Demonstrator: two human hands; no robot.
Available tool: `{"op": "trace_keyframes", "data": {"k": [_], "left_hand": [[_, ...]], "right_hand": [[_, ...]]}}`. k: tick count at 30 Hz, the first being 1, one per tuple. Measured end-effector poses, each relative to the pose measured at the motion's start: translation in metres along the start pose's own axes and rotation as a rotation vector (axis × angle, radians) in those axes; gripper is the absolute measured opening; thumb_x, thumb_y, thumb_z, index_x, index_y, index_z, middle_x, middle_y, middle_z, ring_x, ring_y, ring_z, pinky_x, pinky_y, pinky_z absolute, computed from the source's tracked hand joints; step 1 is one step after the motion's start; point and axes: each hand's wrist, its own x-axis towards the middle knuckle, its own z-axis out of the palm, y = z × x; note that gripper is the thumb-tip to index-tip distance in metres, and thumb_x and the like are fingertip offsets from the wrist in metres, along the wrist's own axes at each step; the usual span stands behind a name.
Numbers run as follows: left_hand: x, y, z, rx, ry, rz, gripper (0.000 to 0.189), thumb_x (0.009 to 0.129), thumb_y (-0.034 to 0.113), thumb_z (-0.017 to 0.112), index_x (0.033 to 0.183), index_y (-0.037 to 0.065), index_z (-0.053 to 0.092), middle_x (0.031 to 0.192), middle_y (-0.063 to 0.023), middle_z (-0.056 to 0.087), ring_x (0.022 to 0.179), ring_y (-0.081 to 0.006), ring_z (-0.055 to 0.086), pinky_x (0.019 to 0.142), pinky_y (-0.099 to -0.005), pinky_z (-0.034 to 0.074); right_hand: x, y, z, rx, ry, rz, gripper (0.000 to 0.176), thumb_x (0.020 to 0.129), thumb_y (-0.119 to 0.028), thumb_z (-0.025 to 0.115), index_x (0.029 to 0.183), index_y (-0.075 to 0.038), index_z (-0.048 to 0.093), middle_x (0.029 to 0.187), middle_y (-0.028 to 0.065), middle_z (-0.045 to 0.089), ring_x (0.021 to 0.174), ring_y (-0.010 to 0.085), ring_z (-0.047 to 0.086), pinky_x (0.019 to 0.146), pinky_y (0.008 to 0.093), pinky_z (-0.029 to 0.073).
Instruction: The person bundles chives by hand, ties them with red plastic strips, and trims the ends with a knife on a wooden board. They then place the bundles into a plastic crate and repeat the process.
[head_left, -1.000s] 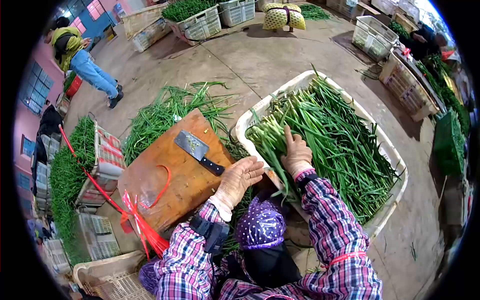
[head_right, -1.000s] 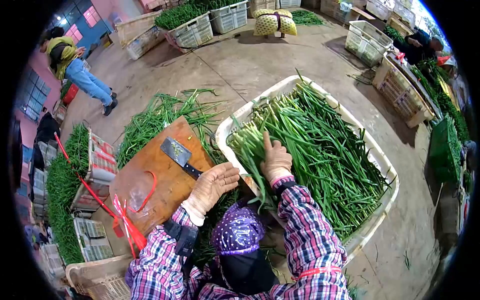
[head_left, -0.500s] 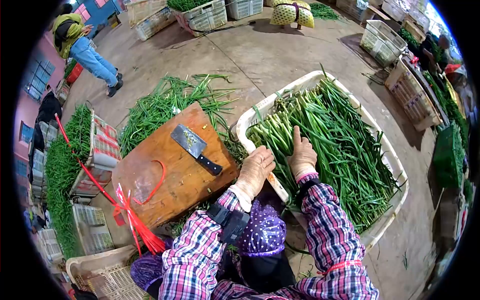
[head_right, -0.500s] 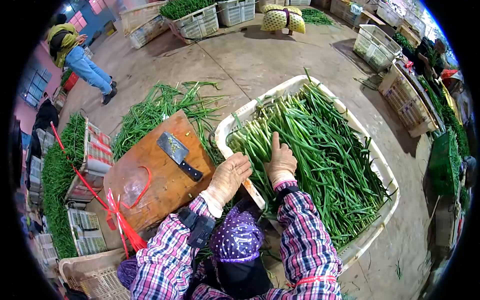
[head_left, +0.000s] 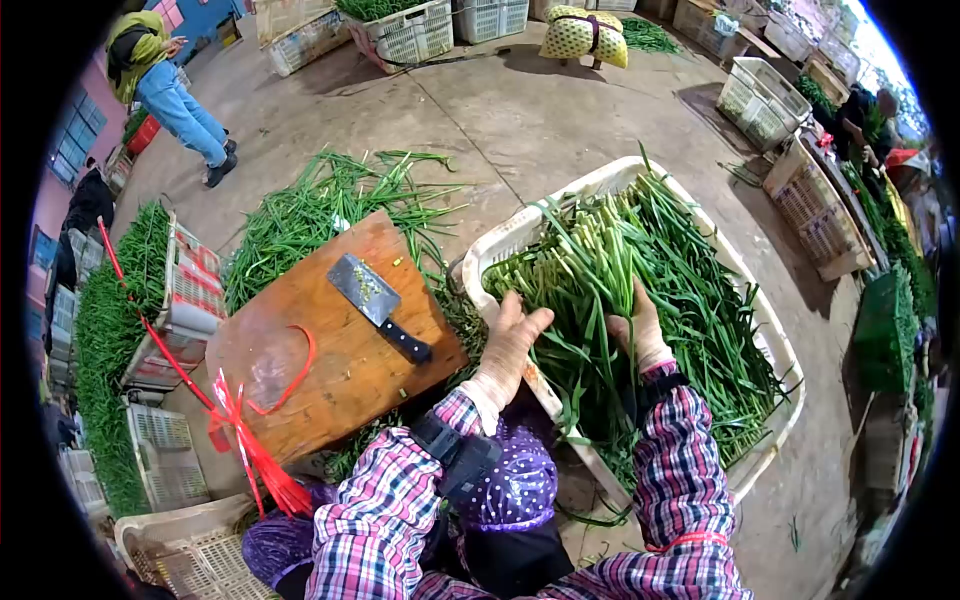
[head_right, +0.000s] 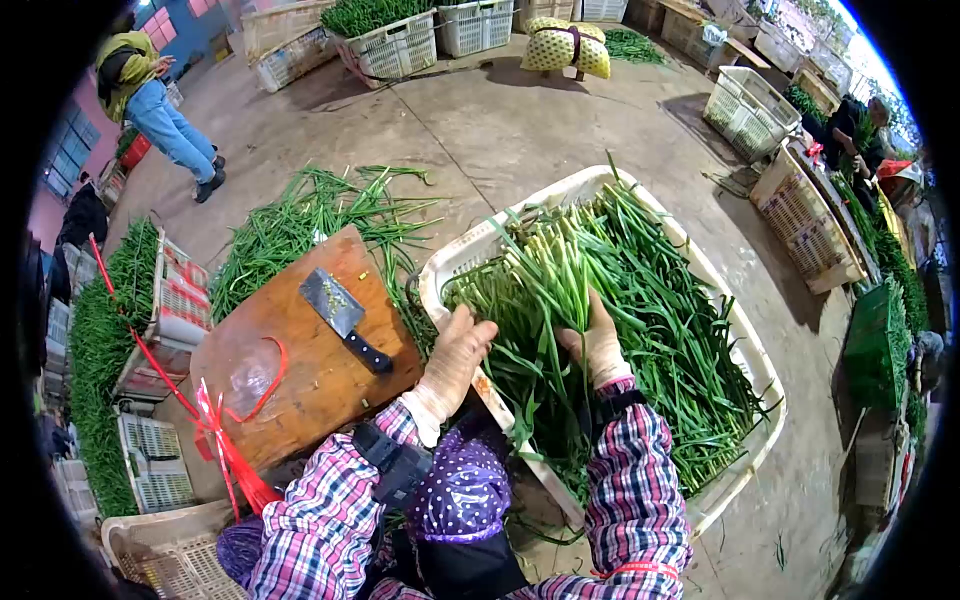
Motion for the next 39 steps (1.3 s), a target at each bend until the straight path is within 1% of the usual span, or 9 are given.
{"op": "trace_keyframes", "data": {"k": [5,8,9,13,17,23,28,32,39], "left_hand": [[0.001,-0.027,0.012,0.445,-0.081,0.198,0.102,0.079,0.039,0.071,0.145,-0.003,0.005,0.149,-0.0219,0.021,0.134,-0.0272,0.028,0.108,-0.0323,0.025],[0.001,-0.019,0.019,0.194,-0.087,0.228,0.09,0.08,0.042,0.071,0.142,-0.001,0.021,0.135,-0.0145,0.042,0.112,-0.0214,0.046,0.098,-0.0322,0.037],[0.001,-0.011,0.017,0.108,-0.112,0.081,0.076,0.081,0.034,0.07,0.137,0.003,0.029,0.125,-0.0065,0.047,0.113,-0.0169,0.045,0.096,-0.028,0.038],[0.013,-0.007,-0.002,-0.169,-0.012,-0.016,0.057,0.079,0.023,0.072,0.126,0.009,0.042,0.111,-0.0047,0.055,0.099,-0.0174,0.055,0.084,-0.033,0.048],[0.013,0.001,0.007,-0.263,0.08,0.169,0.047,0.076,0.011,0.071,0.117,0.005,0.049,0.101,-0.0057,0.06,0.085,-0.0171,0.06,0.074,-0.0303,0.05],[0.017,-0.003,0.004,-0.204,0.118,0.16,0.042,0.072,0.003,0.069,0.111,0.003,0.055,0.098,-0.0064,0.063,0.08,-0.0177,0.062,0.071,-0.0321,0.052],[0.01,-0.008,0.007,-0.227,0.123,0.189,0.043,0.074,0.004,0.068,0.115,0.003,0.055,0.102,-0.006,0.063,0.084,-0.0173,0.063,0.074,-0.0307,0.053],[-0.013,-0.003,0.014,-0.09,0.09,0.22,0.039,0.079,0.013,0.061,0.116,0.003,0.055,0.103,-0.0055,0.062,0.087,-0.0171,0.062,0.077,-0.031,0.052],[-0.042,0.001,-0.018,0.297,-0.141,0.23,0.042,0.081,0.018,0.069,0.119,0.004,0.055,0.109,-0.0012,0.059,0.095,-0.0124,0.055,0.084,-0.0286,0.046]], "right_hand": [[-0.019,-0.008,0.012,-0.13,0.047,-0.036,0.079,0.07,0.008,0.066,0.14,-0.007,0.032,0.121,0.0065,0.057,0.106,0.017,0.054,0.094,0.0272,0.042],[-0.032,-0.01,0.032,-0.563,0.106,-0.183,0.089,0.063,-0.004,0.079,0.139,-0.011,0.033,0.118,0.0158,0.059,0.103,0.0267,0.06,0.089,0.0332,0.049],[-0.039,-0.024,0.043,-0.716,0.084,-0.273,0.091,0.061,-0.007,0.08,0.139,-0.011,0.033,0.117,0.0169,0.058,0.102,0.029,0.061,0.087,0.0351,0.051],[-0.054,-0.039,0.074,-0.946,-0.103,-0.192,0.087,0.063,-0.015,0.076,0.137,-0.009,0.031,0.106,0.0162,0.057,0.096,0.0331,0.058,0.078,0.0411,0.049],[-0.056,-0.046,0.078,-1.066,-0.167,-0.145,0.089,0.064,-0.022,0.075,0.138,-0.006,0.028,0.104,0.016,0.057,0.095,0.0321,0.058,0.076,0.042,0.049],[-0.057,-0.093,0.047,-1.006,-0.344,-0.176,0.088,0.066,-0.038,0.076,0.137,-0.008,0.034,0.101,0.0166,0.06,0.089,0.0323,0.062,0.075,0.041,0.05],[-0.051,-0.125,0.016,-0.662,0.041,-0.068,0.048,0.07,-0.022,0.077,0.112,-0.007,0.062,0.087,0.0096,0.064,0.068,0.0175,0.059,0.062,0.0291,0.05],[-0.043,-0.092,0.032,-0.774,-0.04,-0.447,0.034,0.078,-0.028,0.07,0.102,-0.005,0.064,0.096,0.0152,0.064,0.088,0.0328,0.061,0.076,0.04,0.049],[-0.059,-0.063,0.06,-0.687,-0.135,-0.39,0.039,0.087,-0.031,0.053,0.117,-0.005,0.054,0.102,0.0191,0.061,0.095,0.0383,0.055,0.081,0.0458,0.044]]}}
